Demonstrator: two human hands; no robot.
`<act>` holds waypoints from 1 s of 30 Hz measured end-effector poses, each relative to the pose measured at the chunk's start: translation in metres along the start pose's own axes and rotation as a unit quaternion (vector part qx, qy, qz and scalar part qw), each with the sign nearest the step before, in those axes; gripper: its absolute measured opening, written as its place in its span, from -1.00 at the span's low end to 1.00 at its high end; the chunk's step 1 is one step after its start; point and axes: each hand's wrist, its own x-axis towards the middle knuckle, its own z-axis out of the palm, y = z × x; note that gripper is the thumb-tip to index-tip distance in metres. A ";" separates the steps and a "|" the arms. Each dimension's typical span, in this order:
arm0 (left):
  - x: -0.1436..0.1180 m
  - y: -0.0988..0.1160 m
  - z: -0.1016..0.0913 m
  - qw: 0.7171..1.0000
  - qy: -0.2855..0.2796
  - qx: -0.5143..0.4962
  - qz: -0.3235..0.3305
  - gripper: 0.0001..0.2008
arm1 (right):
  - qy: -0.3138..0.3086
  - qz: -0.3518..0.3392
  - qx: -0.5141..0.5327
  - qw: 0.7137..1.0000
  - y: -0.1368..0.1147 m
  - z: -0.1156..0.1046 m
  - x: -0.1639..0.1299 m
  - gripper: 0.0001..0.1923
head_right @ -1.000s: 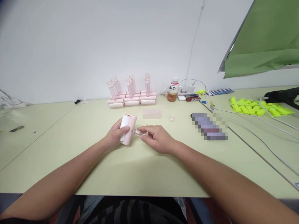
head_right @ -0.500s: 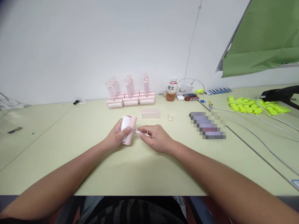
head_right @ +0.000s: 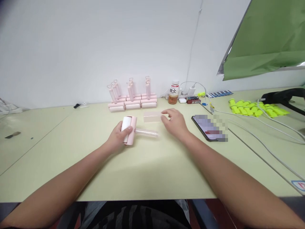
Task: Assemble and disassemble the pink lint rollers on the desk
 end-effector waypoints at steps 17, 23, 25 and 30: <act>0.012 -0.003 -0.010 0.994 0.059 -0.088 -0.027 -0.59 | -0.199 0.164 0.451 0.855 -0.018 -0.003 -0.011 -0.64; 0.011 -0.004 -0.009 0.994 0.046 -0.090 -0.030 -0.60 | -0.185 0.178 0.490 0.833 -0.032 0.002 -0.023 -0.64; 0.010 -0.005 -0.009 0.994 0.039 -0.094 -0.029 -0.60 | -0.182 0.176 0.498 0.829 -0.033 0.003 -0.024 -0.70; 0.007 -0.006 -0.006 0.995 0.015 -0.096 -0.005 -0.56 | -0.270 0.202 0.532 0.777 -0.035 -0.002 -0.026 -0.87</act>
